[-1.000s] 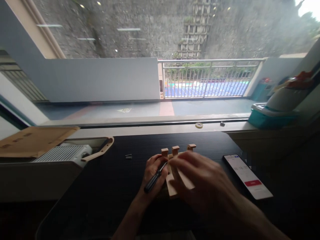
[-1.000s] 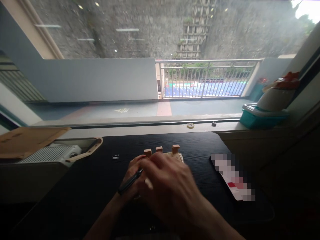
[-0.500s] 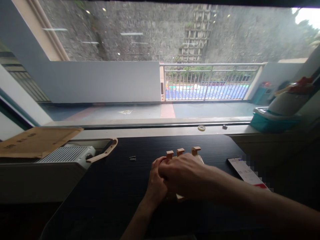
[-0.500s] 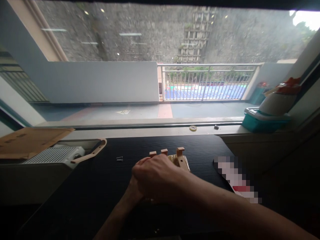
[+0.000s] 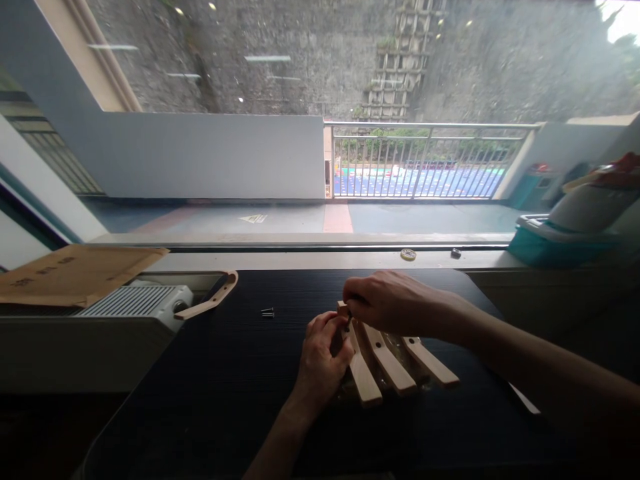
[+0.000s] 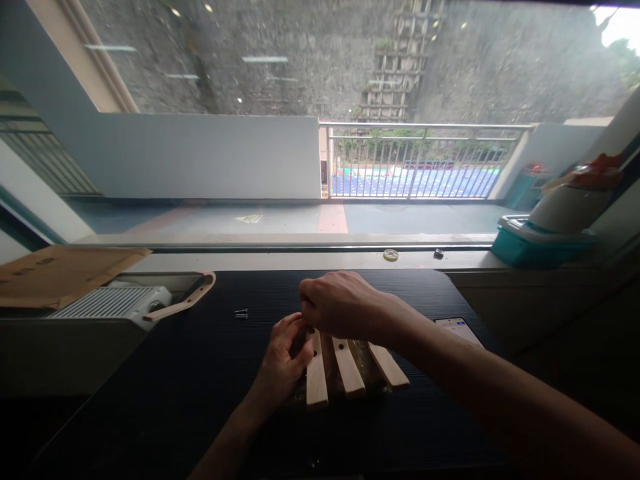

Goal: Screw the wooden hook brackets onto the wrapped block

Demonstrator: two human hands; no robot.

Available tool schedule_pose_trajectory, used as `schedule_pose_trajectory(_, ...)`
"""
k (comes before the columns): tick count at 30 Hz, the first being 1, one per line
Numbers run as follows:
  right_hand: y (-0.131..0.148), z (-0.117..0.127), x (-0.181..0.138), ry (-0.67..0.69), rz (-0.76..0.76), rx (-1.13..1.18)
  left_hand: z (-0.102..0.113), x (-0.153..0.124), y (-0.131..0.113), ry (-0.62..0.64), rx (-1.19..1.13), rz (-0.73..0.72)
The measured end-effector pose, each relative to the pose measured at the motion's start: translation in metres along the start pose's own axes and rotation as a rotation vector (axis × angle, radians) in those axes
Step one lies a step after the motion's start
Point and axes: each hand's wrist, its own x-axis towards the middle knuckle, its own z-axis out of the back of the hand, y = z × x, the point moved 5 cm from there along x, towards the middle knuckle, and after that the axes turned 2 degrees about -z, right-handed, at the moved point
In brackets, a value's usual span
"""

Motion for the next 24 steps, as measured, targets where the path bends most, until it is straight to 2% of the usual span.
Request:
schedule_pose_trajectory(18, -0.0052, -0.0034, 0.0052, 0.021, 0.002, 0.056, -0.0015, 0.0, 0.0011, 0.002, 0.002, -0.009)
schedule_pose_trajectory(24, -0.0079, -0.0041, 0.0073, 0.093, 0.04, 0.039, -0.0019, -0.0003, 0.0013, -0.019, -0.007, -0.008)
